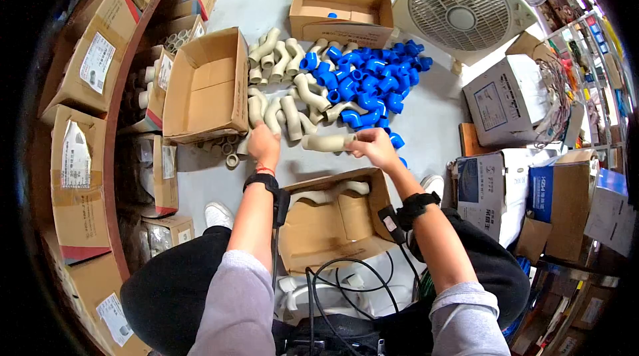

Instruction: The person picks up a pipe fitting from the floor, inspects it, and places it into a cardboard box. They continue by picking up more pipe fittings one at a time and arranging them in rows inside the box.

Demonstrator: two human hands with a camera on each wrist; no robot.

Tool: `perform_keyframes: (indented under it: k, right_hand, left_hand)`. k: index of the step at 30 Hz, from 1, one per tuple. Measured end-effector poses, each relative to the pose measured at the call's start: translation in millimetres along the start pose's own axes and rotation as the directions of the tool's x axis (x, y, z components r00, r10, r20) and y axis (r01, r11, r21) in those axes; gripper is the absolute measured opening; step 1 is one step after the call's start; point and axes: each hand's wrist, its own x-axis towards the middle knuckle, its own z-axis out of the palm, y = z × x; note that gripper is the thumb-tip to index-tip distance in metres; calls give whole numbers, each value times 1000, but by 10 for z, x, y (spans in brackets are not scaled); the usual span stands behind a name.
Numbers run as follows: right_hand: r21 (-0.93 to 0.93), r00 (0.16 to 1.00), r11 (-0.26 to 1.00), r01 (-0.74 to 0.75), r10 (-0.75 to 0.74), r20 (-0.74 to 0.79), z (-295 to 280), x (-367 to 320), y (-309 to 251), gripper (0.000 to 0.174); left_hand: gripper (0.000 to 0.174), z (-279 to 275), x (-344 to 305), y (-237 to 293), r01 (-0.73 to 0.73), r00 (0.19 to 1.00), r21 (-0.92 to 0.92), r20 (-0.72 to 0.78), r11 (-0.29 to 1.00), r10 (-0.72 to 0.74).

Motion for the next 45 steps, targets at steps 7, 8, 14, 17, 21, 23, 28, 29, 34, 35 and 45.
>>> perform_keyframes:
  k: [7,8,14,17,21,23,28,29,34,35,45]
  right_hand:
    - [265,785,830,-491,289,547,-189,-609,366,26]
    - [167,753,845,-508,341,563,-90,-631,501,28]
    - [117,662,751,-650,484,573,616,-736,945,28]
    - [191,608,648,-737,511,608,896,-718,1131,27]
    - [334,634,564,-755,498,591,1056,-737,1255,31]
    - [377,694,594,-711,504,514,1099,-739,1345,29]
    - [341,850,783,-520,512,121,1223,-801,1348,35]
    - [316,856,798,-513,502,123,1224,-805,1342,35]
    - [232,853,821,-522,500,150,1201,-804,1386,39]
    - [282,865,818,-502,485,132,1205,-799,1376,39]
    - [-146,967,956,-254,249,-51,1196,-795,1234,48]
  left_hand:
    - [40,-4,44,-219,-8,986,-143,165,990,32]
    - [38,16,64,-258,-1,969,-168,245,986,42]
    - [31,157,-15,-605,-22,940,-242,327,970,102]
    - [31,129,-43,-759,-20,930,-248,351,969,109]
    - [31,30,-24,-823,-16,924,-234,369,972,104]
    - [30,28,4,-820,3,920,-244,380,970,93]
    - [32,12,1,-668,-51,959,-191,263,980,102]
    - [32,15,0,-636,-34,965,-201,249,979,85]
    - [35,104,35,-593,24,952,-108,305,994,11]
    - [36,140,50,-605,10,950,-99,310,995,22]
    - [35,351,163,-664,245,893,-289,438,925,-100]
